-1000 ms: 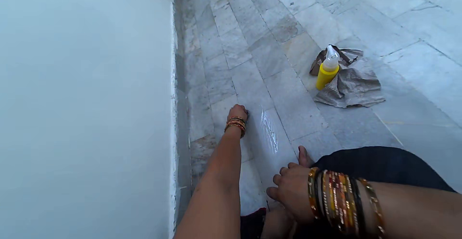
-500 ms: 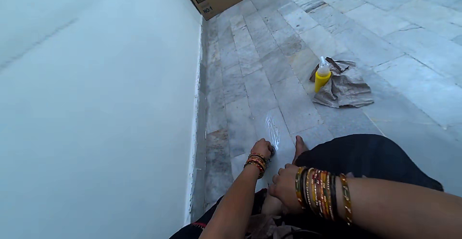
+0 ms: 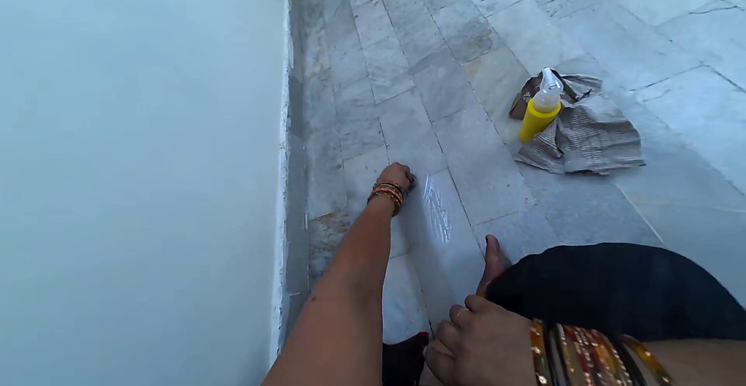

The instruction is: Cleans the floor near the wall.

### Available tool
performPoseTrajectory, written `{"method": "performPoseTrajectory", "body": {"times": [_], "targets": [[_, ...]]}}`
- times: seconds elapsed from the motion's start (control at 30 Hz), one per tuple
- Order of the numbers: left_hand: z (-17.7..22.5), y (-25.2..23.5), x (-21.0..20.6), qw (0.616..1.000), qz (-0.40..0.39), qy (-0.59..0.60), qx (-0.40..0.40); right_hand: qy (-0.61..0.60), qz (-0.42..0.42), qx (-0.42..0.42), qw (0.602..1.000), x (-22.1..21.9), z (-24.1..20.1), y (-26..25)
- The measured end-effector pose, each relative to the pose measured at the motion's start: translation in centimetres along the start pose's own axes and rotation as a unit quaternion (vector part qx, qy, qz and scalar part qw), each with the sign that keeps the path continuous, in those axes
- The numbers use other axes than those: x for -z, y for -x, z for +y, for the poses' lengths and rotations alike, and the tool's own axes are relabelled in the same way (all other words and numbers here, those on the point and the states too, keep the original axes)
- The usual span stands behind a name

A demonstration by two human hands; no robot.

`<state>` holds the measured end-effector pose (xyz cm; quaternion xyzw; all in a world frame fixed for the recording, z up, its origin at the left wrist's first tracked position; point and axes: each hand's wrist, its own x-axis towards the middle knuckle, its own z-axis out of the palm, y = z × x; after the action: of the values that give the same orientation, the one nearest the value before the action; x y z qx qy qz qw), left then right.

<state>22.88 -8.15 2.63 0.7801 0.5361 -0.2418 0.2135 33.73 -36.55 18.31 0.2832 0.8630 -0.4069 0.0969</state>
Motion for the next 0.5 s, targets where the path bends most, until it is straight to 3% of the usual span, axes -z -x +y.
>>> {"method": "performPoseTrajectory", "body": {"times": [0.1, 0.23, 0.5], "targets": [[-0.6, -2.2, 1.8, 0.999, 0.038, -0.002, 0.028, -0.015, -0.021, -0.028, 0.999, 0.7, 1.2, -0.4], [-0.8, -1.8, 1.0, 0.996, 0.072, 0.024, 0.056, -0.022, -0.050, -0.069, 0.996, 1.2, 1.7, -1.1], [0.4, 6.0, -4.8, 0.999, -0.006, 0.043, 0.018, -0.011, -0.079, -0.129, 0.988, 1.5, 0.7, -2.1]]}}
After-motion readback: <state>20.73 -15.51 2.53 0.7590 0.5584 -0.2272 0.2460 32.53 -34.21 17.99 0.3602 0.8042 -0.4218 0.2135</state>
